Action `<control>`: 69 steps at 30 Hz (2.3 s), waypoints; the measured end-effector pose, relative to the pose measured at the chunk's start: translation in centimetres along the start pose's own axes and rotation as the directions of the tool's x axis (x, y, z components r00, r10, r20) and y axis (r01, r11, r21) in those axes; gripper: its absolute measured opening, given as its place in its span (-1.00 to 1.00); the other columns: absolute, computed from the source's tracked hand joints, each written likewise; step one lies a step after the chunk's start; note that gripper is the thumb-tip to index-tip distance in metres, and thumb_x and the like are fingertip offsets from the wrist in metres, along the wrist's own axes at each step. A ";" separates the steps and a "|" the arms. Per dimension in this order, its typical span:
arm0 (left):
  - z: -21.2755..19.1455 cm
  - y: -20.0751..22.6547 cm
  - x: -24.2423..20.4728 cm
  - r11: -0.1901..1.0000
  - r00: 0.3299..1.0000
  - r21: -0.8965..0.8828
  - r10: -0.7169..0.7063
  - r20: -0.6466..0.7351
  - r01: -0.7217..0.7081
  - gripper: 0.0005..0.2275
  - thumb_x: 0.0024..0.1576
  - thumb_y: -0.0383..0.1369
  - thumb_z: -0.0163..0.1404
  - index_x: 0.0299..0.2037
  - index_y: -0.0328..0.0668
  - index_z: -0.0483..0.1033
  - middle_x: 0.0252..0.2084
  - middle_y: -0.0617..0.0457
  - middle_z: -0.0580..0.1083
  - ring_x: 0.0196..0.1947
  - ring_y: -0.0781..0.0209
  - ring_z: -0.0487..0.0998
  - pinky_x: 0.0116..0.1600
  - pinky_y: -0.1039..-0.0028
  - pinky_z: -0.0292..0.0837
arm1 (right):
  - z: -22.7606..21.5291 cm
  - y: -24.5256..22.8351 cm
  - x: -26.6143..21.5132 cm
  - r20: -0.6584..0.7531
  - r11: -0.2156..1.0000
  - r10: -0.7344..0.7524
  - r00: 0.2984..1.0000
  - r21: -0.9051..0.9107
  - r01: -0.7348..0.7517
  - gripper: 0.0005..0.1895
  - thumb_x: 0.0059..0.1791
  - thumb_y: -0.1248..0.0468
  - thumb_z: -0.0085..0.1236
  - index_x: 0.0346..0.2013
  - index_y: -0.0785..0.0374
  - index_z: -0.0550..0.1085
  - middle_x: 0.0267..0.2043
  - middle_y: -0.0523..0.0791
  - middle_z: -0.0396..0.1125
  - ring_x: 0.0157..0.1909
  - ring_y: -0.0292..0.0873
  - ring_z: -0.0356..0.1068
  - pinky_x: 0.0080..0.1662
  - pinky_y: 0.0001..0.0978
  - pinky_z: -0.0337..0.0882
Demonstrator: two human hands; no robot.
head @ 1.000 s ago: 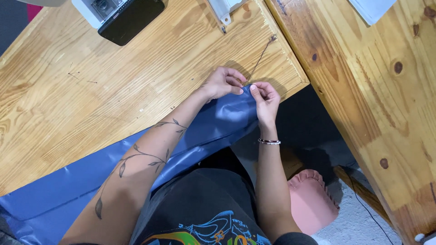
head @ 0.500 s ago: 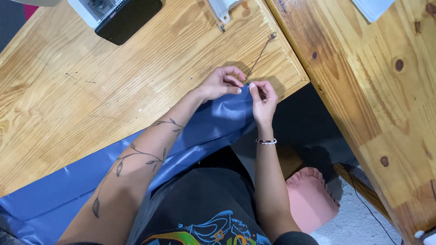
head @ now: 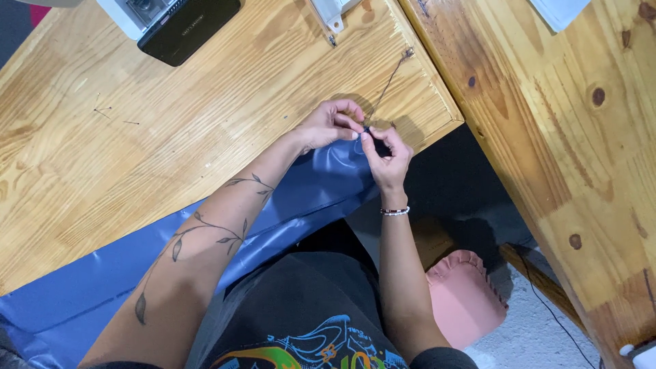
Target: Folding the edge of a blue fabric strip and securing the fold with pins along its length on a wooden workbench.
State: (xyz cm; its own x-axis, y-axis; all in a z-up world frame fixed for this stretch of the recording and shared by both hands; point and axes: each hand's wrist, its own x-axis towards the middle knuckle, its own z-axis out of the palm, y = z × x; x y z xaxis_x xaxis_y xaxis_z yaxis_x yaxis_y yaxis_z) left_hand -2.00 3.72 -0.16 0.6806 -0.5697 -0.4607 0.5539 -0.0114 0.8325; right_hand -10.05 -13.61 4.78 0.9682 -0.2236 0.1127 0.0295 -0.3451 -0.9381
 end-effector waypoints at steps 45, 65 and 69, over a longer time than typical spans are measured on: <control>-1.3 -7.4 -21.4 0.064 0.792 0.972 0.593 0.145 -0.225 -0.38 0.29 0.16 -0.31 0.51 0.13 0.07 0.58 -0.06 0.00 0.58 0.04 -0.08 0.59 0.10 -0.31 | 6.1 -5.9 -5.9 0.343 0.312 0.266 0.901 -0.915 0.256 0.11 0.03 -0.43 -0.28 0.50 0.45 -0.03 0.57 0.22 -0.16 0.58 0.19 -0.15 0.51 0.05 -0.26; -2.7 -13.0 -35.6 0.242 0.682 0.923 0.621 -0.385 0.300 -0.34 0.26 0.22 -0.37 0.52 0.17 0.06 0.56 -0.09 0.02 0.56 -0.01 -0.04 0.57 0.08 -0.24 | 5.7 -2.9 -6.4 0.371 0.294 0.281 0.885 -0.911 0.289 0.13 0.03 -0.45 -0.41 0.54 0.43 -0.14 0.57 0.26 -0.21 0.59 0.28 -0.22 0.46 0.28 -0.28; -2.7 -14.7 -36.6 0.310 0.543 0.833 0.644 -0.539 0.459 -0.28 0.20 0.29 -0.31 0.51 0.18 0.08 0.55 -0.07 0.06 0.55 -0.02 0.00 0.56 0.07 -0.22 | 5.4 -1.1 -6.3 0.391 0.279 0.259 0.883 -0.906 0.319 0.14 0.04 -0.49 -0.52 0.53 0.44 -0.13 0.57 0.26 -0.25 0.60 0.26 -0.29 0.46 0.28 -0.35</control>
State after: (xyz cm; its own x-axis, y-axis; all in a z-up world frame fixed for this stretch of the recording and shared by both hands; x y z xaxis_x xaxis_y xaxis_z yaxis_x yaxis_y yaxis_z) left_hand -33.74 26.93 3.65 0.9846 0.1264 0.1205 0.0847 -0.9492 0.3030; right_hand -14.80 -6.91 3.33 0.9600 0.0695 -0.2713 0.0919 -0.9932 0.0710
